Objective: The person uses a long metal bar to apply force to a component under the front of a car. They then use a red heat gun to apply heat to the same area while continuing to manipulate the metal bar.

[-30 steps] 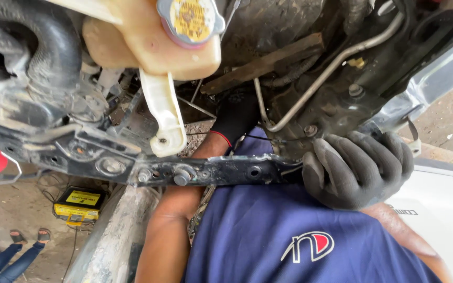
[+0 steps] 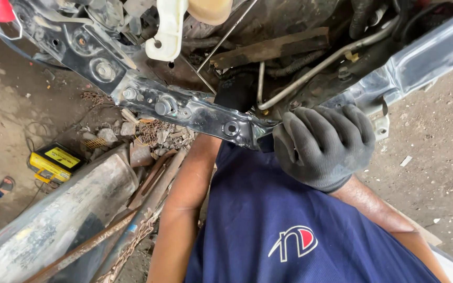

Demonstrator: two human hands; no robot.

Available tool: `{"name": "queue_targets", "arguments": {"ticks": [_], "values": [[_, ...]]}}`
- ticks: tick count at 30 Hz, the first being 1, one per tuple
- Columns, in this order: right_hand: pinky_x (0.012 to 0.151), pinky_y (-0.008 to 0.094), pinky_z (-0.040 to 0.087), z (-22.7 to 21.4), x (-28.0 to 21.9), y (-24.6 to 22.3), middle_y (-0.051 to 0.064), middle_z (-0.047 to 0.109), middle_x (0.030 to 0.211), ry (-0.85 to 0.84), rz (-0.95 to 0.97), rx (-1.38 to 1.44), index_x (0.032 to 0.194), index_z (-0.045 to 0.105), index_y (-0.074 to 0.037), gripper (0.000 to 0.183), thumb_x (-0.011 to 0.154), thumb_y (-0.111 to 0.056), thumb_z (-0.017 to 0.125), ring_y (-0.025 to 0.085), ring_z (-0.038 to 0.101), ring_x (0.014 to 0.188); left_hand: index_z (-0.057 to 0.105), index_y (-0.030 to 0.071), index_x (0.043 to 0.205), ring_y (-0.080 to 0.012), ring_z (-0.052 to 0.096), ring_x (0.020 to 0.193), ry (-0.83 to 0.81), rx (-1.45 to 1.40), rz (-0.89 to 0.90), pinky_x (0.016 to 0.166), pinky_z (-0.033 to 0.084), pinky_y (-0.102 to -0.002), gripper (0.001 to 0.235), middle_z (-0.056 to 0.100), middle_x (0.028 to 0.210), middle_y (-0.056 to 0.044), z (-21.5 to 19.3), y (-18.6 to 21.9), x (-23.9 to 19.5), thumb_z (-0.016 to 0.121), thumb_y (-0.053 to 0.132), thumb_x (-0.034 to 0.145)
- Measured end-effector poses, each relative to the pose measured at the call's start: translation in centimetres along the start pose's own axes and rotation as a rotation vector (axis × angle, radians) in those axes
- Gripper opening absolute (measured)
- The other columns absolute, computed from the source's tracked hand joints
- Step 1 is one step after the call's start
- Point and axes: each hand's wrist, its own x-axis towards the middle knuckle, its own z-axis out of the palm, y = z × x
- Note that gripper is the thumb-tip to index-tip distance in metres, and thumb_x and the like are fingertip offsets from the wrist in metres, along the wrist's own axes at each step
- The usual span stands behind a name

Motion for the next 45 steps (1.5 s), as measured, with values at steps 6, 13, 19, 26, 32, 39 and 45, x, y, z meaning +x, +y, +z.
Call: {"name": "queue_targets", "arguments": {"ticks": [6, 13, 19, 26, 32, 39, 45], "values": [[0.111, 0.045, 0.045, 0.0, -1.3, -0.2, 0.002, 0.071, 0.118, -0.016, -0.012, 0.006, 0.118, 0.074, -0.015, 0.024, 0.096, -0.023, 0.075, 0.023, 0.065, 0.113, 0.068, 0.005, 0.117, -0.0374, 0.068, 0.103, 0.096, -0.041, 0.044, 0.091, 0.053, -0.045, 0.037, 0.072, 0.111, -0.020, 1.2, -0.8, -1.0, 0.069, 0.027, 0.087], [0.112, 0.049, 0.040, -1.4, -2.2, -0.6, 0.005, 0.066, 0.120, -0.006, -0.136, 0.049, 0.121, 0.068, -0.013, 0.023, 0.102, -0.023, 0.076, 0.027, 0.058, 0.117, 0.067, 0.004, 0.115, -0.0360, 0.069, 0.099, 0.313, -0.039, 0.032, 0.089, 0.054, -0.042, 0.040, 0.073, 0.109, -0.020, 0.4, 2.1, -7.8, 0.073, 0.029, 0.084], [0.117, 0.050, 0.038, -3.1, -4.0, -0.9, 0.009, 0.063, 0.119, -0.029, -0.286, 0.131, 0.119, 0.066, -0.008, 0.021, 0.102, -0.019, 0.070, 0.030, 0.056, 0.116, 0.067, 0.002, 0.111, -0.0291, 0.078, 0.090, 0.307, -0.338, -0.590, 0.090, 0.059, -0.041, 0.025, 0.078, 0.102, -0.019, -6.2, 8.9, -16.7, 0.068, 0.025, 0.101], [0.090, 0.045, 0.054, -2.3, -8.0, -7.1, 0.014, 0.071, 0.103, -0.426, -0.149, 0.812, 0.114, 0.072, -0.006, 0.023, 0.103, -0.026, 0.068, 0.030, 0.069, 0.096, 0.065, 0.004, 0.126, -0.0418, 0.067, 0.102, 0.458, 0.489, -0.492, 0.090, 0.051, -0.054, 0.060, 0.070, 0.115, -0.020, -11.4, 12.9, -30.0, 0.081, 0.040, 0.081], [0.069, 0.041, 0.057, 22.0, -14.5, -6.2, 0.008, 0.076, 0.097, -1.023, 0.939, 1.514, 0.117, 0.068, -0.015, 0.036, 0.099, -0.042, 0.051, 0.025, 0.073, 0.082, 0.067, 0.003, 0.115, -0.0428, 0.067, 0.091, 0.337, 0.559, -0.580, 0.079, 0.051, -0.055, 0.063, 0.072, 0.099, -0.022, -10.2, 8.6, -33.8, 0.083, 0.044, 0.070], [0.080, 0.049, 0.061, 25.0, -13.9, -8.8, 0.010, 0.072, 0.097, -0.738, 1.351, 1.931, 0.105, 0.067, -0.008, 0.030, 0.104, -0.037, 0.058, 0.031, 0.074, 0.091, 0.067, 0.003, 0.097, -0.0374, 0.072, 0.076, 0.113, 0.270, -0.618, 0.074, 0.057, -0.048, 0.040, 0.072, 0.082, -0.020, -11.0, 6.8, -33.6, 0.081, 0.035, 0.078], [0.076, 0.044, 0.064, 28.9, -16.1, -8.0, 0.005, 0.069, 0.091, -0.536, 1.051, 1.706, 0.100, 0.066, -0.009, 0.019, 0.103, -0.028, 0.062, 0.022, 0.069, 0.082, 0.068, 0.003, 0.092, -0.0399, 0.072, 0.082, 0.107, 0.316, -0.521, 0.077, 0.056, -0.050, 0.027, 0.073, 0.087, -0.021, -10.9, 5.9, -33.8, 0.075, 0.027, 0.081]]}}
